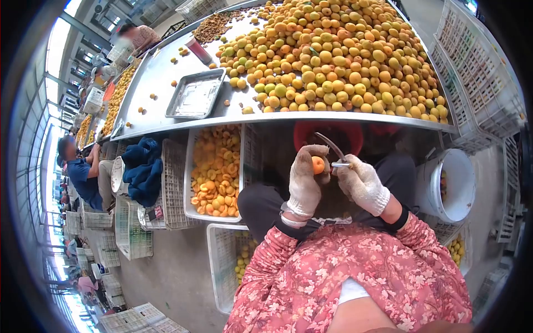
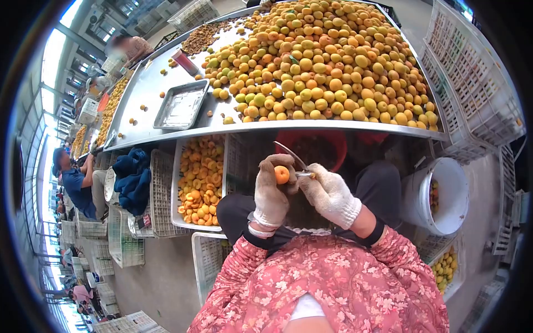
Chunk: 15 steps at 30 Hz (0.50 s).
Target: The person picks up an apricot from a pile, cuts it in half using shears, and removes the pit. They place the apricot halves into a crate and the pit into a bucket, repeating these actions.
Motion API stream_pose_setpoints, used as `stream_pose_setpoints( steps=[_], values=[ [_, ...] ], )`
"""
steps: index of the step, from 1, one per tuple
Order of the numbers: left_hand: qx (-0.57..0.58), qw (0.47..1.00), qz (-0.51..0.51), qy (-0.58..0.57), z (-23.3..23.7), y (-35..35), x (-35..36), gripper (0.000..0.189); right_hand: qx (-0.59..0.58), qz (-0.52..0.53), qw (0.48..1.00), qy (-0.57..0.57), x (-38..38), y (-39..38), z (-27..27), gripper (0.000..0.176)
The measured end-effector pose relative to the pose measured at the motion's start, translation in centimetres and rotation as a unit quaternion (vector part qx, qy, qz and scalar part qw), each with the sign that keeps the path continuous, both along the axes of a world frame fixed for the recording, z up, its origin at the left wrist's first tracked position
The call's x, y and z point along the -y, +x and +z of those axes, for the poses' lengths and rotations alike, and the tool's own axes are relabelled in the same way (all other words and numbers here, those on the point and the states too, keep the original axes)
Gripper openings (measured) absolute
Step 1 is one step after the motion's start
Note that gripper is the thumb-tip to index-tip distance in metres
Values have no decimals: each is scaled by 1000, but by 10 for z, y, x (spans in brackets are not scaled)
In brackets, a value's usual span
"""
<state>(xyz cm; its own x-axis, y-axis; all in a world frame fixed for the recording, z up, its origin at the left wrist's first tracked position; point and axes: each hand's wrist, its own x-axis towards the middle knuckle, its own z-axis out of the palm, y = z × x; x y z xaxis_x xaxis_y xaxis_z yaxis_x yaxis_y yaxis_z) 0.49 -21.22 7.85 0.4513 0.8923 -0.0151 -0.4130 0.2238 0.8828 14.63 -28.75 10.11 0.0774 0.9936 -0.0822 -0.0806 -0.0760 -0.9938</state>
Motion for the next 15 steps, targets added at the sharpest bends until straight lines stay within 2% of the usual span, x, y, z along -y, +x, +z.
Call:
stream_pose_setpoints(
  steps=[4, 6, 10, 12, 14, 15],
  values=[
    [-71, 993, 22, 90, 5, -4, 14, 53, 87, -4, 994, 69, 9, -9, 4, 13],
    [-88, 981, 37, 167, 3, -3, 18, 53, 119, 5, 992, 38, 14, -10, 10, 13],
    [-113, 973, 52, 195, 6, -2, 26, 53, 157, -1, 984, 78, 19, -12, 10, 13],
    [-196, 926, 94, 308, 6, -3, 28, 56, 130, -33, 986, 104, 23, -21, 8, 15],
    [-217, 918, 111, 312, 7, 1, 37, 56, 209, -57, 961, 171, 30, -24, -11, 19],
    [-184, 941, 101, 267, 6, 4, 43, 56, 182, -62, 973, 125, 34, -24, -4, 18]
  ],
)
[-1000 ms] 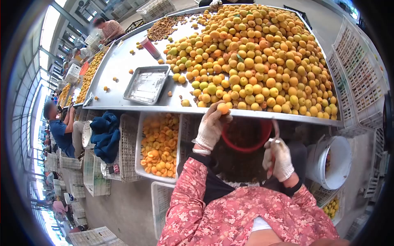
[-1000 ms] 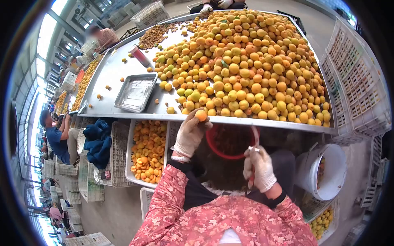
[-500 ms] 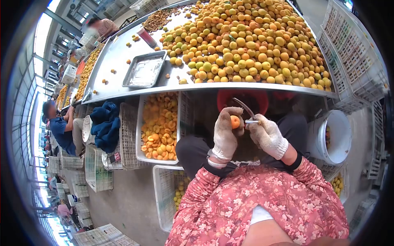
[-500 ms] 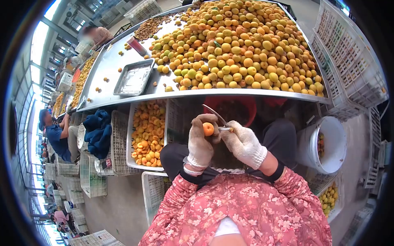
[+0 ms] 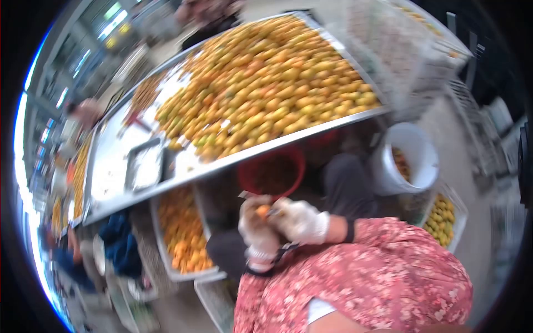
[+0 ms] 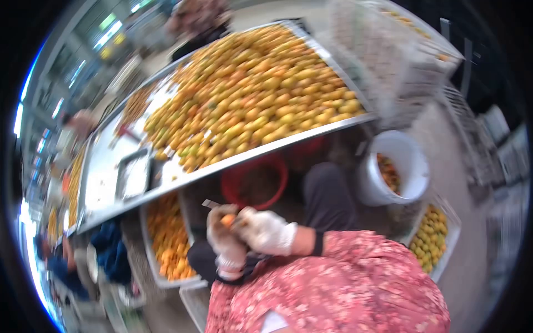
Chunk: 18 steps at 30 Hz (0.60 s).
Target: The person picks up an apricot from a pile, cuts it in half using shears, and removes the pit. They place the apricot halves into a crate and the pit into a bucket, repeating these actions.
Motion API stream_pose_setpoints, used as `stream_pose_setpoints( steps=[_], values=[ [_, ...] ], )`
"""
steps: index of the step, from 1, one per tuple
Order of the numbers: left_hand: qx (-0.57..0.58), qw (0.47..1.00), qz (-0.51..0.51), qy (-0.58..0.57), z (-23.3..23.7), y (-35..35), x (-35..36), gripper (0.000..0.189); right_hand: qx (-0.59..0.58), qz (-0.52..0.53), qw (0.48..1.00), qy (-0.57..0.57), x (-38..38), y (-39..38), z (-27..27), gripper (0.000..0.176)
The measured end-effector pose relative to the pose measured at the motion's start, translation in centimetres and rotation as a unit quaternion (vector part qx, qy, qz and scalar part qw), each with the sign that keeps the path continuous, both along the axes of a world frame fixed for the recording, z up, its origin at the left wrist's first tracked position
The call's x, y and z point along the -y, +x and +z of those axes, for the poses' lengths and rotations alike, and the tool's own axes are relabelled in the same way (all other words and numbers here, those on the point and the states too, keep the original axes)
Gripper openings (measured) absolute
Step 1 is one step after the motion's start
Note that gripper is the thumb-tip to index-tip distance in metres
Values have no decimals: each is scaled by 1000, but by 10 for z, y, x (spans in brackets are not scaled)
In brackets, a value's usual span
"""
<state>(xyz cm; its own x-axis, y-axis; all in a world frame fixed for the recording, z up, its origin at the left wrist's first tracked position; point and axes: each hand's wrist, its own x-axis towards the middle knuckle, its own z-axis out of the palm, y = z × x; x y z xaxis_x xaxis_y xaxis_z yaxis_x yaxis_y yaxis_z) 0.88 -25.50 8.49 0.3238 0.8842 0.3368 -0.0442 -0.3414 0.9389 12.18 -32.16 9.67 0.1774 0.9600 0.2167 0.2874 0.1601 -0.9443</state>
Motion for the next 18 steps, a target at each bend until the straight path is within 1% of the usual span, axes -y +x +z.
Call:
stream_pose_setpoints(
  steps=[1, 3, 4, 5, 7, 8, 9, 10, 11, 13, 14, 15, 16, 17, 18],
  values=[
    [27, 998, -3, -49, -1, 0, 4, 56, -41, 1, 998, -40, 1, -2, 3, 18],
    [-9, 999, -20, -28, 4, 0, 3, 54, -33, -10, 999, -4, 0, -3, -7, 20],
    [-7, 999, -30, -23, 4, -1, 3, 54, -3, -5, 1000, -20, 0, -4, -7, 25],
    [-22, 999, -35, -21, 1, -2, 3, 53, 1, -2, 1000, -14, 1, -3, -12, 29],
    [-39, 998, -46, -17, -6, -3, 1, 51, 8, 0, 1000, -28, -3, -5, -25, 29],
    [-11, 997, -54, -61, -13, -4, -2, 53, 8, -4, 1000, -25, -6, -7, -30, 29],
    [17, 992, -60, -105, -19, -6, -4, 55, -28, -5, 1000, -13, -12, -9, -35, 27],
    [47, 986, -87, -133, -18, -6, -6, 53, -63, -4, 998, 1, -15, -7, -33, 25],
    [50, 986, -88, -130, -16, -3, -7, 53, -59, -4, 998, 4, -17, -3, -31, 25],
    [50, 989, -69, -121, -9, -3, -4, 46, -29, -25, 999, -25, -16, 4, -25, 23],
    [33, 984, -108, -139, -9, -7, -7, 36, -7, -38, 999, -20, -16, 11, -24, 23],
    [-3, 988, -111, -112, -10, -10, -10, 32, 24, -52, 998, 18, -17, 16, -25, 23],
    [-71, 987, -106, -96, 7, -11, -7, 31, 79, -56, 995, 33, -16, 20, -23, 23],
    [-2, 982, -134, -133, -2, -13, -9, 32, 77, -32, 996, 20, -16, 22, -22, 21],
    [-5, 983, -132, -128, -6, -13, -11, 32, 31, -32, 998, 45, -16, 21, -25, 19]
  ],
)
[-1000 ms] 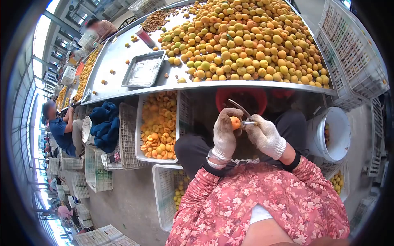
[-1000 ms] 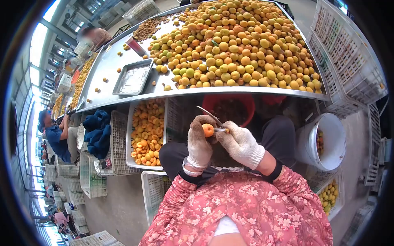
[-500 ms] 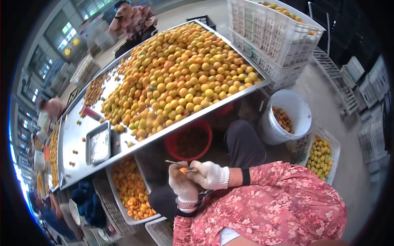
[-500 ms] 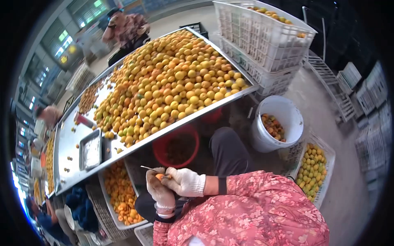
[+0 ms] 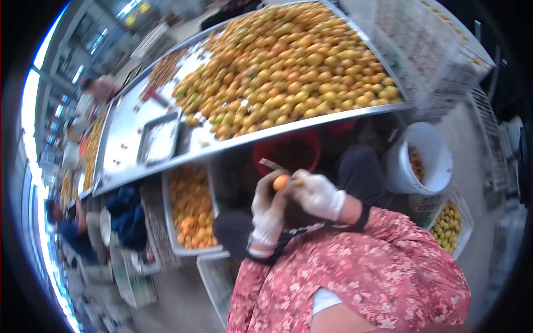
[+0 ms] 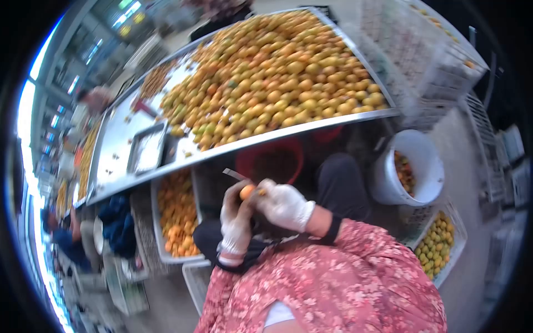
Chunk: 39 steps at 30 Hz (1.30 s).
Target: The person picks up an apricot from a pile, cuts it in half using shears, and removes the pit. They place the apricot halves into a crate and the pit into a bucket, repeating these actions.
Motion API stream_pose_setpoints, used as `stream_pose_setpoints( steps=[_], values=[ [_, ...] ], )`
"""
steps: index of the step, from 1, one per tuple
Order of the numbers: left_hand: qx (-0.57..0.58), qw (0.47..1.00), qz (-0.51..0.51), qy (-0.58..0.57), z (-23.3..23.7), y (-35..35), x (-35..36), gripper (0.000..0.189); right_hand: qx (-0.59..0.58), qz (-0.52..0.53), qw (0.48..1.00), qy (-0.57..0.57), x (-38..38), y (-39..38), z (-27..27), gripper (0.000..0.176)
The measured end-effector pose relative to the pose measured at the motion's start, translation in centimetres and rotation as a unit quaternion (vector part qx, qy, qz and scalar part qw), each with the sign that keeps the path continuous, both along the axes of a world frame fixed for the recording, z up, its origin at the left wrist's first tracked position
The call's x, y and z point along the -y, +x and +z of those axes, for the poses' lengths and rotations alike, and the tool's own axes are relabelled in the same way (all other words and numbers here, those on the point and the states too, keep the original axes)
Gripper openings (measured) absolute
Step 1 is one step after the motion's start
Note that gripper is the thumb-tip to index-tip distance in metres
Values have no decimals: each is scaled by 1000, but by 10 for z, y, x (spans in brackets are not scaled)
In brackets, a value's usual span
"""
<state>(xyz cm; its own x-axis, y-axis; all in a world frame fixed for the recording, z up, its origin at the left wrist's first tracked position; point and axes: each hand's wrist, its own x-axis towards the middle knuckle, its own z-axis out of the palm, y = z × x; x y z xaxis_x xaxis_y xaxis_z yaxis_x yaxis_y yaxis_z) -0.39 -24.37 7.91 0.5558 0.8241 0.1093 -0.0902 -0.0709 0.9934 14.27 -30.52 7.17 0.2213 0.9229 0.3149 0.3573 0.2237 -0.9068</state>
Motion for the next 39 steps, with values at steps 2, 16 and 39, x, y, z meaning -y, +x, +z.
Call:
stream_pose_setpoints(
  steps=[2, 16, 39],
  values=[
    [-13, 1000, 0, -14, -3, -1, 0, 34, -181, 41, 982, -36, -4, -4, -7, 27],
    [235, 955, -13, -182, -9, 0, 6, 40, -22, 69, 986, -150, 23, -7, 28, 18],
    [217, 952, -19, -217, 2, 3, 14, 45, 53, -1, 998, -42, 15, -30, -18, 26]
  ],
)
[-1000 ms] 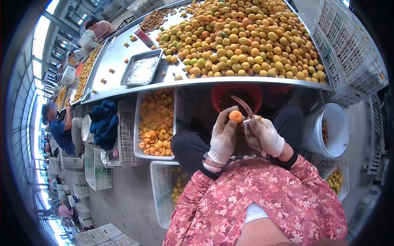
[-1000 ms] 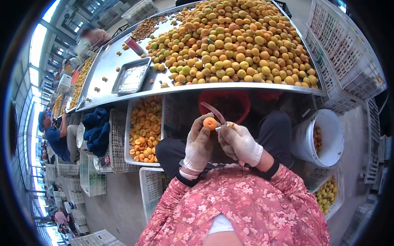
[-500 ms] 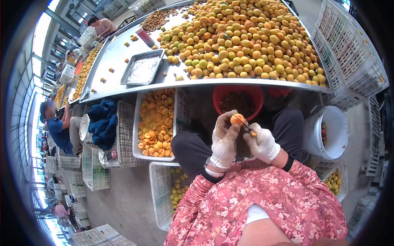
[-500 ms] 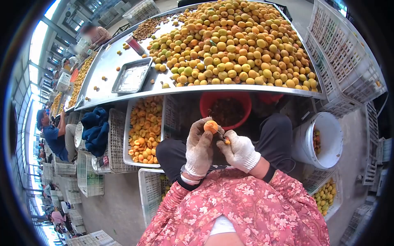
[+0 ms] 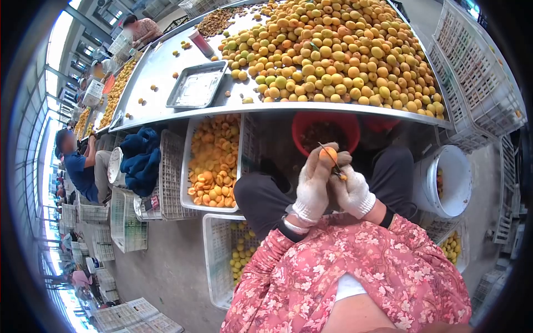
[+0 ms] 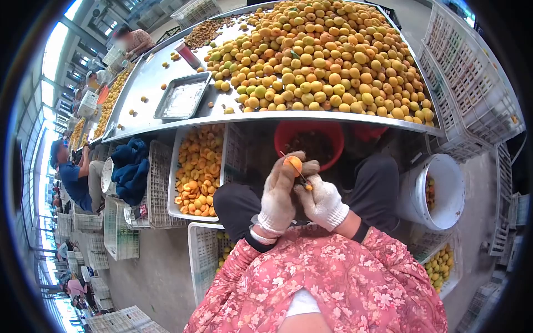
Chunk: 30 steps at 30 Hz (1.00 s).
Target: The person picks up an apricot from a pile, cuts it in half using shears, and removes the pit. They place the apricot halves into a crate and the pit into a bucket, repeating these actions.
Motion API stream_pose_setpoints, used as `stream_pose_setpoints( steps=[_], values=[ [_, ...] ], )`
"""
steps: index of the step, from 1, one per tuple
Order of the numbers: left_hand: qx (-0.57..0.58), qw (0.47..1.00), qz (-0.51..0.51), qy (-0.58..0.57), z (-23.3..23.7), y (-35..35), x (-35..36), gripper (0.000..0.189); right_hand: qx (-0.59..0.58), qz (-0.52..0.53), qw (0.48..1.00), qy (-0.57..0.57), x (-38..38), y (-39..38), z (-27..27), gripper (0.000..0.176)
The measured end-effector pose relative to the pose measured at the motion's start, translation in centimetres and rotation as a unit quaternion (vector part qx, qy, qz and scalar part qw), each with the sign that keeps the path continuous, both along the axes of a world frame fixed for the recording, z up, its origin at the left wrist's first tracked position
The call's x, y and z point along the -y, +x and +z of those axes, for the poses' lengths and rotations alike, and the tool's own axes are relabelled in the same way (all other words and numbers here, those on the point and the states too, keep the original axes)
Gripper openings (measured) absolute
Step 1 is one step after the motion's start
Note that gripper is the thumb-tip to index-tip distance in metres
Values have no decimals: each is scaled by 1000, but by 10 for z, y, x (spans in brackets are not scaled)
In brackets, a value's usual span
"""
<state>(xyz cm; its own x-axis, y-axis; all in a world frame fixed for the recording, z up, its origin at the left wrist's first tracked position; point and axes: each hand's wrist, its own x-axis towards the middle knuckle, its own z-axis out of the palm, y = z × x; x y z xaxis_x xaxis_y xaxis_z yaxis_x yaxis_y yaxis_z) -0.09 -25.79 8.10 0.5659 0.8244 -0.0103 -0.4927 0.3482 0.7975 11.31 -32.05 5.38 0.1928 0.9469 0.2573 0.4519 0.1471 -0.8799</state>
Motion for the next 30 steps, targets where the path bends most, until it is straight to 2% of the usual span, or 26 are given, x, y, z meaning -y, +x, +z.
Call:
stream_pose_setpoints(
  steps=[1, 2, 4, 6, 8, 12, 14, 16, 18, 19, 20, 22, 24, 25, 26, 28, 30],
  values=[
    [24, 998, -17, -58, 0, 3, 0, 48, 2, -12, 1000, 9, -2, -1, -2, 26],
    [25, 998, -17, -56, -1, 4, 1, 48, 3, -11, 1000, 10, -2, -1, -1, 26],
    [89, 987, -27, -135, -2, 4, 2, 44, -17, -9, 1000, 12, -1, 0, -2, 28],
    [83, 988, -11, -133, 1, 6, 4, 43, -24, -7, 1000, 13, 1, 3, -6, 30],
    [-1, 998, 38, -42, 1, 7, 2, 53, -28, -6, 999, 16, 0, 4, -3, 31],
    [-5, 999, 47, -2, -1, 6, -1, 54, -6, -2, 1000, -6, -3, 5, -4, 35],
    [58, 989, 10, -138, -7, 9, 0, 54, 6, -14, 1000, 0, -2, 3, -12, 35],
    [56, 987, 21, -151, -6, 9, 2, 54, 18, -12, 999, 30, -5, 5, -15, 40],
    [37, 992, 13, -121, -2, 8, 3, 54, 7, -11, 1000, 12, -2, 6, -9, 36],
    [30, 996, 26, -81, -1, 7, 1, 44, -14, 3, 1000, 5, -2, 8, -8, 33],
    [31, 996, 34, -74, -3, 8, 0, 44, -35, 20, 999, 0, -5, 9, -5, 29],
    [30, 998, 54, -23, -8, 8, -2, 39, -6, 24, 999, -36, -4, 12, -2, 20],
    [19, 992, 113, 50, -9, 8, -3, 45, 55, 19, 998, 25, -8, 13, -26, 28],
    [2, 987, 136, 85, -21, 10, -7, 46, -16, 38, 999, 31, -12, 10, -24, 32],
    [-35, 987, 132, 87, -14, 8, -8, 32, 7, 52, 998, -39, -13, 16, -26, 34],
    [73, 993, 86, -39, -46, 14, -11, 21, 23, 37, 996, 75, -24, 5, -35, 38],
    [110, 980, 108, -129, -44, 20, -8, 25, 10, 74, 995, 68, -30, 4, -38, 42]
  ],
)
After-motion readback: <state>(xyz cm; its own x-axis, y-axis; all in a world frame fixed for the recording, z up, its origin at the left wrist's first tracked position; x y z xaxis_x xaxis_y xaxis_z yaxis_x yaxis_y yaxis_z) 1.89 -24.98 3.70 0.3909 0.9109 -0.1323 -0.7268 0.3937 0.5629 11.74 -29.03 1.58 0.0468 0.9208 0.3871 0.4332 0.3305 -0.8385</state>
